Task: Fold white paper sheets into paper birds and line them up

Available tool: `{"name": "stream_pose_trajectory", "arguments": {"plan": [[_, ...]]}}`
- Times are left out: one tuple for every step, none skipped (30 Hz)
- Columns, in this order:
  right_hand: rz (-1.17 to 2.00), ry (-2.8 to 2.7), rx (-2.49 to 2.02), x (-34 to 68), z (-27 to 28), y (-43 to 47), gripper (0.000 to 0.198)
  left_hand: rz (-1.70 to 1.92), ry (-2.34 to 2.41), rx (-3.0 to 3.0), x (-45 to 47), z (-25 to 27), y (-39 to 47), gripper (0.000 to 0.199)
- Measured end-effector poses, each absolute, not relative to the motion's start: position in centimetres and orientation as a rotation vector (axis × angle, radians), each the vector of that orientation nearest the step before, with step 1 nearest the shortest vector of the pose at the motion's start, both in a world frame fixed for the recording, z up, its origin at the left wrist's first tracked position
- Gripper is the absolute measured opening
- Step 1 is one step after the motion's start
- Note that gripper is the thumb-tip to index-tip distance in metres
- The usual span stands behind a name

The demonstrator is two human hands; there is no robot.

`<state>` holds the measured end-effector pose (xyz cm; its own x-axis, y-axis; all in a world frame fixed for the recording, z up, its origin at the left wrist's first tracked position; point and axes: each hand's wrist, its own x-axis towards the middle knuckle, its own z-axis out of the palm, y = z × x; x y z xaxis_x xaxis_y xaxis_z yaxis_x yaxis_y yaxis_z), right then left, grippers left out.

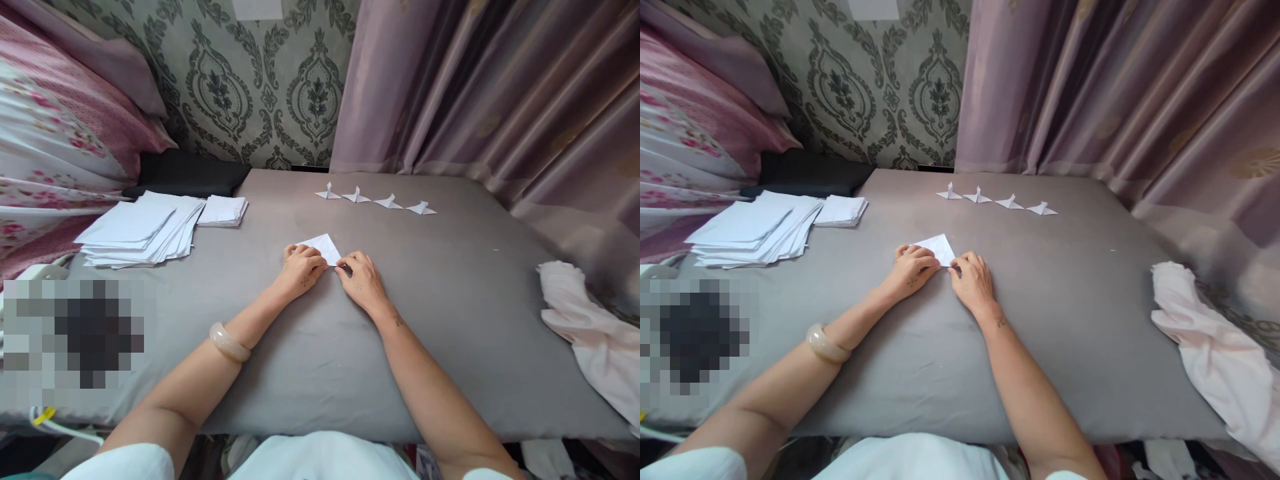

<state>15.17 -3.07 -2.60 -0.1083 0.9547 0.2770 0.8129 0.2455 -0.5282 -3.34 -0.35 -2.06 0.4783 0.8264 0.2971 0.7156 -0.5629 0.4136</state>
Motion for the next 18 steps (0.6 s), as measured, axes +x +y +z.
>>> {"name": "stream_pose_trajectory", "arguments": {"plan": [[0.334,-1.952,-1.605,15.2,-2.7,-3.0,0.013,0.708,1.355,2.446,-3.2,-2.2,-0.2,0.023],[0.339,-1.944,-1.605,15.2,-2.7,-3.0,0.013,0.72,1.384,2.398,-3.1,-2.3,-0.1,0.022],[0.342,-1.937,-1.605,15.2,-2.8,-2.9,0.013,0.726,1.41,2.351,-2.9,-2.3,0.0,0.02],[0.344,-1.929,-1.608,15.2,-2.8,-2.8,0.013,0.727,1.433,2.309,-2.8,-2.3,0.1,0.019],[0.344,-1.92,-1.616,15.1,-2.8,-2.7,0.013,0.724,1.454,2.273,-2.6,-2.2,0.2,0.019],[0.343,-1.912,-1.626,15.1,-2.9,-2.6,0.013,0.715,1.471,2.246,-2.5,-2.1,0.3,0.019],[0.342,-1.905,-1.636,15.1,-2.9,-2.5,0.013,0.703,1.485,2.227,-2.3,-2.0,0.4,0.019],[0.341,-1.9,-1.645,15.1,-2.9,-2.5,0.013,0.692,1.497,2.212,-2.2,-1.9,0.5,0.018],[0.341,-1.897,-1.652,15.0,-2.9,-2.4,0.013,0.683,1.508,2.199,-2.1,-1.8,0.5,0.018],[0.34,-1.896,-1.656,15.0,-3.0,-2.3,0.012,0.675,1.519,2.188,-2.0,-1.6,0.5,0.018],[0.337,-1.899,-1.659,15.0,-3.0,-2.3,0.013,0.668,1.528,2.179,-1.9,-1.5,0.5,0.017],[0.333,-1.902,-1.661,15.0,-3.0,-2.2,0.013,0.661,1.537,2.172,-1.8,-1.4,0.5,0.017],[0.329,-1.904,-1.666,15.0,-3.0,-2.2,0.013,0.655,1.545,2.166,-1.8,-1.3,0.5,0.017],[0.326,-1.906,-1.672,14.9,-3.0,-2.2,0.013,0.649,1.55,2.164,-1.7,-1.3,0.5,0.016],[0.326,-1.906,-1.679,14.9,-3.0,-2.1,0.013,0.644,1.553,2.163,-1.7,-1.2,0.5,0.016],[0.328,-1.904,-1.686,14.9,-3.0,-2.1,0.012,0.64,1.555,2.164,-1.7,-1.2,0.5,0.016],[0.329,-1.898,-1.694,14.8,-3.0,-2.1,0.012,0.639,1.556,2.165,-1.6,-1.2,0.6,0.016],[0.328,-1.888,-1.702,14.8,-3.0,-2.0,0.011,0.637,1.556,2.166,-1.7,-1.3,0.6,0.016]]}}
